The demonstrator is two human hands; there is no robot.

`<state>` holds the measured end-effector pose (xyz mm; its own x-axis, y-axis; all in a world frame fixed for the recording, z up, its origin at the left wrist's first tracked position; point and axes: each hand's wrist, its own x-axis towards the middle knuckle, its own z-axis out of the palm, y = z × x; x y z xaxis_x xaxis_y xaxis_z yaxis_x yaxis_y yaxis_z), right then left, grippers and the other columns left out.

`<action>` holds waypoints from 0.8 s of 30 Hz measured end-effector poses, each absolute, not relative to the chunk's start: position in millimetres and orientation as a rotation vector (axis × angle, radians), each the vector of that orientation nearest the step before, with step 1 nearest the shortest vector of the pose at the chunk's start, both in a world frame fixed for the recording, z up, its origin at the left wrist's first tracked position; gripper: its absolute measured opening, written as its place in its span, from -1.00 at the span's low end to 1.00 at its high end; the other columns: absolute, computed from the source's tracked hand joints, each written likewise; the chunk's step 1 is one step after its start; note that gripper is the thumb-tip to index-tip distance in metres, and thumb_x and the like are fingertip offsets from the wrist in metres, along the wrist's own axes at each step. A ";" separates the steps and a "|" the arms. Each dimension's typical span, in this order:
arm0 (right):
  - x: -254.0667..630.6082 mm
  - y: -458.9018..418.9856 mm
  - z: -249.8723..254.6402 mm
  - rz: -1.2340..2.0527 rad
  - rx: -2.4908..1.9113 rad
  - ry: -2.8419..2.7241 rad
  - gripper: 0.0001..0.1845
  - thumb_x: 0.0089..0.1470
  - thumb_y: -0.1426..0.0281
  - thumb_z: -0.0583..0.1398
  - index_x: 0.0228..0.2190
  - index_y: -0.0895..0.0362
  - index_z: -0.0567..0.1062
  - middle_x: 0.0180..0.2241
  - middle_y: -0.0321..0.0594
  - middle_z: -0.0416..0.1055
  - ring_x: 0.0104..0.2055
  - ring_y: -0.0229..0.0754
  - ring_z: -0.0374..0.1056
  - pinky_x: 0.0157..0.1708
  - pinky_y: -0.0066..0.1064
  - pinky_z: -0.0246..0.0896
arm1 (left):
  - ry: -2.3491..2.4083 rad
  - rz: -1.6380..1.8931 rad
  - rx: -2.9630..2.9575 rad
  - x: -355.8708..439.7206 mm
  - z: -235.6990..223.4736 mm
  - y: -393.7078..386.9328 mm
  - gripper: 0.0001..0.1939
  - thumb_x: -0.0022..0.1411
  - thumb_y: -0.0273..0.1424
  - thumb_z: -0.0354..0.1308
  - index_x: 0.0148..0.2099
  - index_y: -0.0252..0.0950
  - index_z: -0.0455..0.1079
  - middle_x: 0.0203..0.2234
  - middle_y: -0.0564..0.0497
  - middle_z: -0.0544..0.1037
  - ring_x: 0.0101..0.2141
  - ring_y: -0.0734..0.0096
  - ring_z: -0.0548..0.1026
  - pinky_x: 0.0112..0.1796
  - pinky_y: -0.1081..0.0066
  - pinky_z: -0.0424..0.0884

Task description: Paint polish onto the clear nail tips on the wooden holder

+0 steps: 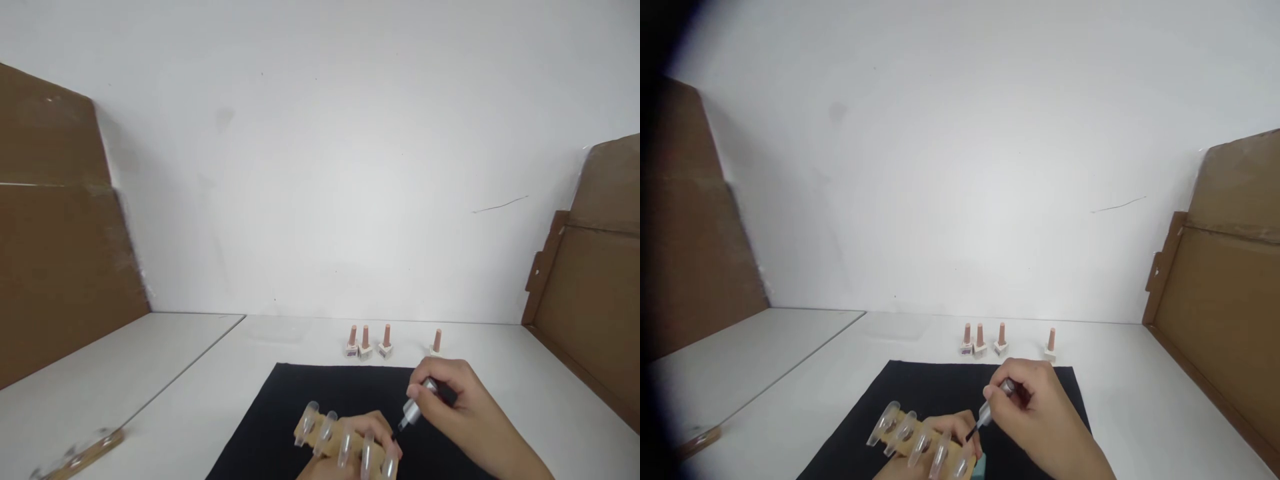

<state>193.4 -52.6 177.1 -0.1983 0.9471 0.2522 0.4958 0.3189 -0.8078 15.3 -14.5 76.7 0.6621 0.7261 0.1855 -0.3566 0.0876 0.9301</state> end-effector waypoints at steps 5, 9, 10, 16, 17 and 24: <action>186.0 -55.6 175.1 0.850 -1.241 -1.977 -0.84 -0.10 0.53 0.11 -0.64 0.14 0.38 -0.67 -0.42 0.18 -0.61 -0.35 0.06 -0.65 -0.54 -0.08 | 0.454 0.802 1.452 16.5 85.7 -17.6 -0.56 -0.09 0.00 0.23 -0.38 -0.29 0.53 -0.47 -0.02 0.43 -0.49 0.41 0.35 -0.40 0.37 0.23; 182.6 -55.1 173.3 0.905 -1.218 -2.000 -0.80 -0.17 0.61 0.07 -0.68 0.15 0.36 -0.71 -0.45 0.12 -0.64 -0.39 0.00 -0.68 -0.53 -0.19 | 0.578 0.802 1.528 18.0 99.1 -26.2 -0.43 -0.15 0.17 0.14 -0.48 -0.29 0.46 -0.50 0.00 0.39 -0.48 0.38 0.29 -0.38 0.33 0.18; 182.6 -55.0 173.7 0.906 -1.223 -1.999 -0.80 -0.17 0.61 0.07 -0.68 0.15 0.34 -0.71 -0.46 0.11 -0.64 -0.39 -0.01 -0.68 -0.53 -0.20 | 0.578 0.786 1.554 18.2 99.6 -26.8 -0.42 -0.13 0.18 0.12 -0.47 -0.29 0.46 -0.50 -0.01 0.39 -0.47 0.37 0.29 -0.37 0.32 0.18; 189.7 -52.2 173.8 0.820 -1.265 -1.984 -0.81 -0.05 0.54 0.09 -0.64 0.14 0.30 -0.67 -0.46 0.06 -0.61 -0.38 -0.05 -0.64 -0.53 -0.16 | 0.509 0.817 1.498 13.6 86.4 -20.0 -0.47 -0.15 0.09 0.21 -0.38 -0.29 0.54 -0.46 -0.03 0.45 -0.47 0.39 0.36 -0.36 0.35 0.23; 191.8 -51.0 173.3 0.798 -1.273 -1.977 -0.80 -0.03 0.51 0.09 -0.64 0.14 0.29 -0.67 -0.46 0.07 -0.61 -0.37 -0.04 -0.63 -0.53 -0.15 | 0.493 0.799 1.494 12.5 84.5 -18.2 -0.49 -0.15 0.08 0.23 -0.38 -0.28 0.55 -0.45 -0.03 0.45 -0.46 0.39 0.37 -0.37 0.37 0.23; 211.5 -44.2 180.6 0.618 -1.373 -1.843 -0.81 0.03 0.38 0.07 -0.56 0.15 0.39 -0.62 -0.37 0.17 -0.57 -0.28 0.04 -0.56 -0.44 -0.04 | 0.493 0.827 1.281 16.4 73.6 -11.7 -0.56 -0.26 0.00 0.35 -0.43 -0.27 0.58 -0.51 0.00 0.46 -0.53 0.54 0.39 -0.48 0.52 0.22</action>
